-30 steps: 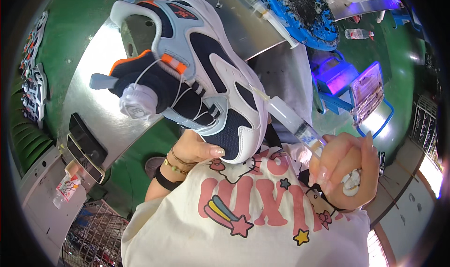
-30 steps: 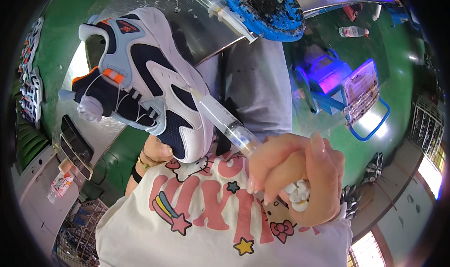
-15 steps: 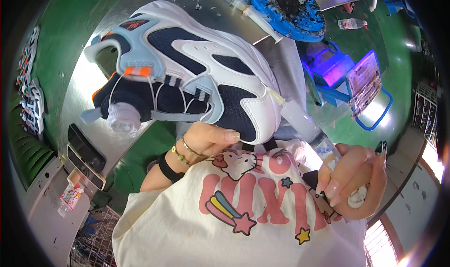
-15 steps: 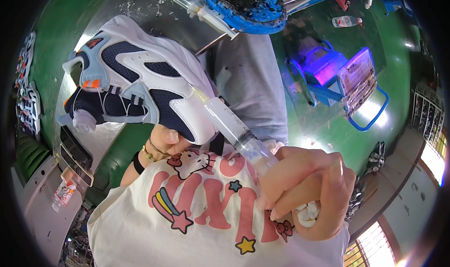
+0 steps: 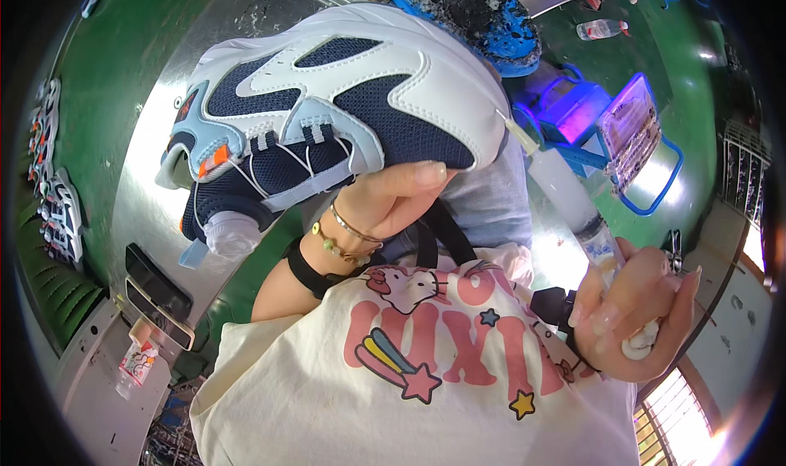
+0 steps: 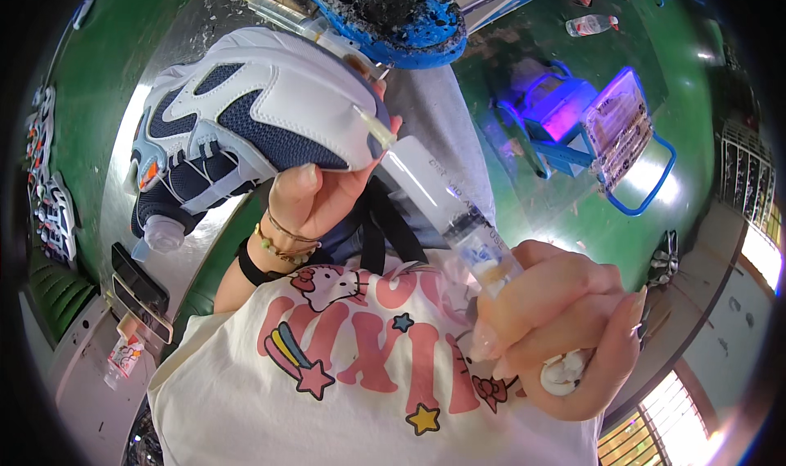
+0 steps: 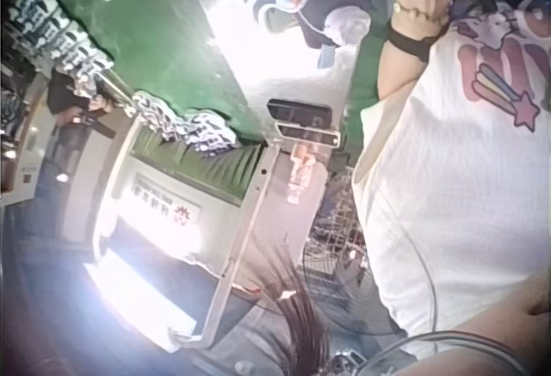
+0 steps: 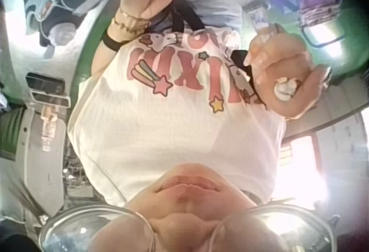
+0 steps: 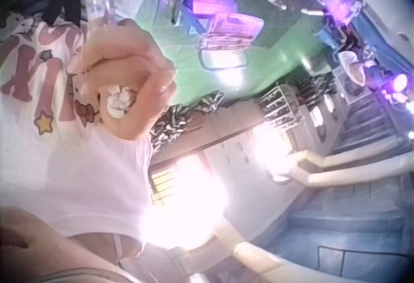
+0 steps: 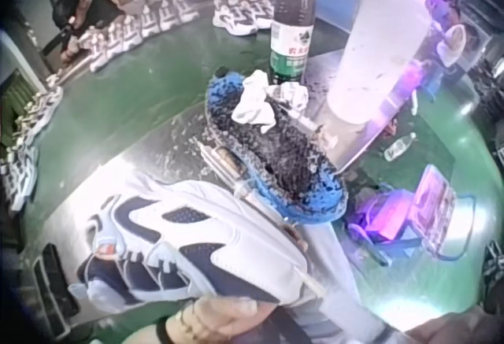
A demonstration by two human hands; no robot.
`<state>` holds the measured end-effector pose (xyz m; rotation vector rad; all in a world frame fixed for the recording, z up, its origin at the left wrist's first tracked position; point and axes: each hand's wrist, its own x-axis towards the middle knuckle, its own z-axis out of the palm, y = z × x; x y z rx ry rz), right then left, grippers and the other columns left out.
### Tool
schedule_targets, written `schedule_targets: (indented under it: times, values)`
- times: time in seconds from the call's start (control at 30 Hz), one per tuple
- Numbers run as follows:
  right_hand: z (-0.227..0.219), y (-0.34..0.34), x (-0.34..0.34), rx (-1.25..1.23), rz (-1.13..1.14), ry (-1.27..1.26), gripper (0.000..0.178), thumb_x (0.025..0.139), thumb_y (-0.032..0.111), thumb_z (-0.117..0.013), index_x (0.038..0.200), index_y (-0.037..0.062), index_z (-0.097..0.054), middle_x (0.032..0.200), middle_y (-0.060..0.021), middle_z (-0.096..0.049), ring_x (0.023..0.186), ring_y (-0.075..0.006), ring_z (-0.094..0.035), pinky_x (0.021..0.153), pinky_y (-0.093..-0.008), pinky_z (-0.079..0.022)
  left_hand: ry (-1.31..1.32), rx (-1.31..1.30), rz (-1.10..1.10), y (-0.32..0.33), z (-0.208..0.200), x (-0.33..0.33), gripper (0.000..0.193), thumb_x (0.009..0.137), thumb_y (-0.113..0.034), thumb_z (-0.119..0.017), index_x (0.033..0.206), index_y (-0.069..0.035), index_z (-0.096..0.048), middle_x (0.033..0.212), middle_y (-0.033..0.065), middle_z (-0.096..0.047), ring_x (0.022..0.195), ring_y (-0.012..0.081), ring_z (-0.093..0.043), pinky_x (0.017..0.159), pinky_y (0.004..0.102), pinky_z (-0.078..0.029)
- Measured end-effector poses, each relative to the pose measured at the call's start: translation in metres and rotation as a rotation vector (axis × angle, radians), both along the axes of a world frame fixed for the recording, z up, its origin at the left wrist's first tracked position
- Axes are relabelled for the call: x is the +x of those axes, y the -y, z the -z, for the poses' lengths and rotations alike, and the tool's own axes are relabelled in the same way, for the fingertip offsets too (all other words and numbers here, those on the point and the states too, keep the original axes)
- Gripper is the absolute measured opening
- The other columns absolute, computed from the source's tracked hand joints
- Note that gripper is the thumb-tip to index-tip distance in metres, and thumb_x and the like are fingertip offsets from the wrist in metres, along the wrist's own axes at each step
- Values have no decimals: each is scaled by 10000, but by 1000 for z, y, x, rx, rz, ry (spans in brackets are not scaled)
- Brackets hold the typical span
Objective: Applying glue to the edges of sneakers using a syringe for assembly.
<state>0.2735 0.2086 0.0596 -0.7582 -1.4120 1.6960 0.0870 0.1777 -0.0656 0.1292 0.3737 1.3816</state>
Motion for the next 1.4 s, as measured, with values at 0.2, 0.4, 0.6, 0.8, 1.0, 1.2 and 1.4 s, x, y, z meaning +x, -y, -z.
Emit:
schedule_targets:
  times: [0.2,0.4,0.6,0.8,1.0,1.2,1.4]
  values:
    - [-4,-4,-9,130,-4,189,633,938,323,-39,497,91,-429,621,-84,-475,439,-191,-421,468,-282,-400,-48,44,-39,-21,-5,-2,786,677,-86,-676,1344,-112,-261,1386,18,-296,1330,189,-175,1108,418,-102]
    - [-2,-6,-15,262,55,194,584,937,243,-130,551,88,-540,601,-91,-597,420,-163,-490,422,-310,-378,-44,147,-129,-37,-12,-1,725,714,-72,-639,1338,-95,-271,1385,23,-300,1324,188,-192,1108,399,-118]
    - [12,-9,-33,431,64,31,556,935,236,-180,565,67,-559,627,-100,-616,391,-166,-477,403,-296,-387,6,69,-275,-35,-42,3,592,812,-177,-593,1307,-23,-306,1370,94,-325,1278,197,-296,1083,363,-231]
    - [25,-9,-42,500,74,-7,513,924,221,-226,574,34,-551,643,-111,-618,382,-164,-460,349,-274,-353,181,-372,-315,-37,-80,-13,241,820,-167,-608,988,-1,-562,997,73,-602,957,147,-571,905,269,-459]
    - [36,-15,-45,565,72,-55,479,922,198,-230,609,31,-552,654,-116,-618,372,-155,-422,347,-265,-334,145,-446,-337,-46,-93,-18,290,809,-216,-626,999,-7,-557,984,73,-602,923,163,-584,818,249,-510]
    - [26,-19,-41,635,127,96,493,920,208,-215,614,39,-562,702,-120,-631,476,-192,-527,442,-311,-397,152,-437,-391,-49,-98,-37,210,806,-180,-631,944,-30,-578,956,63,-604,898,144,-585,845,262,-497]
    - [24,-59,-33,731,154,170,502,911,206,-239,580,37,-575,723,-136,-634,533,-207,-558,495,-315,-420,250,-31,-442,-10,-27,-215,536,816,-269,-590,1225,24,-407,1245,151,-467,1125,240,-483,983,294,-390]
